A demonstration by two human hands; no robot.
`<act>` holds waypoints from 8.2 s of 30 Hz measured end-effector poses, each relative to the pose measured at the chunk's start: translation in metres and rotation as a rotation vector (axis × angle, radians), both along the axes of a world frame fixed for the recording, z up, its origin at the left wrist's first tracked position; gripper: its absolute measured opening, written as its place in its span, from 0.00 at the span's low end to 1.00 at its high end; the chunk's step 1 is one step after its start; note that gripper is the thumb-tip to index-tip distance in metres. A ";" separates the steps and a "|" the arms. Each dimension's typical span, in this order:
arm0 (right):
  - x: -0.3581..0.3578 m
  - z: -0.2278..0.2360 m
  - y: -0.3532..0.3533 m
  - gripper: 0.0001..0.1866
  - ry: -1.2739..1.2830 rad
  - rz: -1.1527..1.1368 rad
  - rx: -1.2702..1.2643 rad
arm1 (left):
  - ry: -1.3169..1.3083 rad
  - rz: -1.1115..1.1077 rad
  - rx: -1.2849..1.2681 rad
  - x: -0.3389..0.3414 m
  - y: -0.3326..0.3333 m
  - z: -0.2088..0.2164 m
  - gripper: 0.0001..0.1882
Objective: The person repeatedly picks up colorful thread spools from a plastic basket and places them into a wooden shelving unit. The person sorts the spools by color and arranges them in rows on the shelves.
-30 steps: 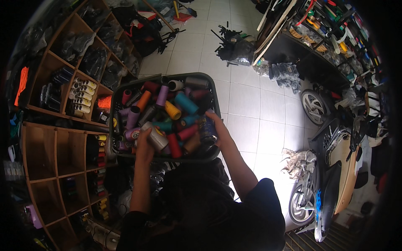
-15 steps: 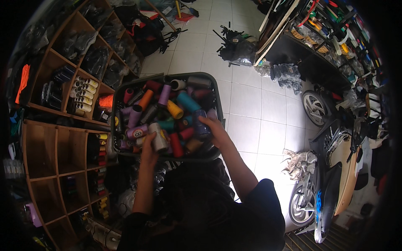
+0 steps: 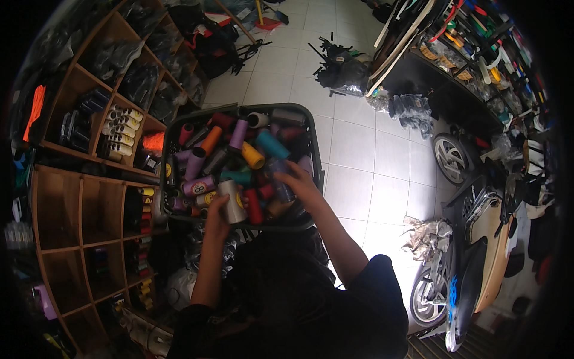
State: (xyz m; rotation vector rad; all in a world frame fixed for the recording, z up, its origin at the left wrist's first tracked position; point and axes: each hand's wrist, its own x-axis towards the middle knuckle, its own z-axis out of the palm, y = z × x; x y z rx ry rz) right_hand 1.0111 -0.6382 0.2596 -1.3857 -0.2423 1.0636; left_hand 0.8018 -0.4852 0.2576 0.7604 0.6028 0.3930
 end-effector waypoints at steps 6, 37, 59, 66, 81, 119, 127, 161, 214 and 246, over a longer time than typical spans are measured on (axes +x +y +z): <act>-0.029 0.004 0.044 0.44 -0.183 0.265 -0.045 | 0.018 0.111 -0.305 -0.003 -0.008 -0.024 0.27; -0.034 0.019 0.141 0.31 -1.322 0.267 -0.232 | 0.125 0.546 0.026 -0.086 0.018 0.007 0.23; 0.015 -0.039 0.019 0.06 -1.508 0.428 -0.803 | 0.238 0.196 0.322 -0.022 0.014 0.010 0.31; 0.024 -0.064 0.044 0.14 -1.562 0.615 -0.994 | 0.095 0.220 0.173 -0.033 0.021 0.026 0.23; 0.037 0.027 -0.001 0.22 -1.161 0.227 -0.401 | 0.063 0.217 0.115 -0.034 0.020 0.011 0.26; -0.386 0.052 0.190 0.15 0.167 0.979 -0.044 | 0.001 1.247 -0.075 -0.444 -0.124 -0.026 0.27; -0.450 0.043 0.199 0.12 0.135 0.999 -0.133 | 0.093 1.340 -0.107 -0.506 -0.106 -0.022 0.23; -0.615 -0.427 0.397 0.24 0.007 1.254 0.187 | 1.374 1.696 1.594 -0.765 0.337 -0.286 0.36; -0.949 -0.260 0.634 0.32 -1.124 0.582 1.380 | 1.562 2.021 1.839 -0.775 0.361 -0.308 0.44; -0.942 -0.268 0.649 0.28 -1.500 0.862 1.203 | 1.655 1.582 1.400 -0.843 0.367 -0.265 0.38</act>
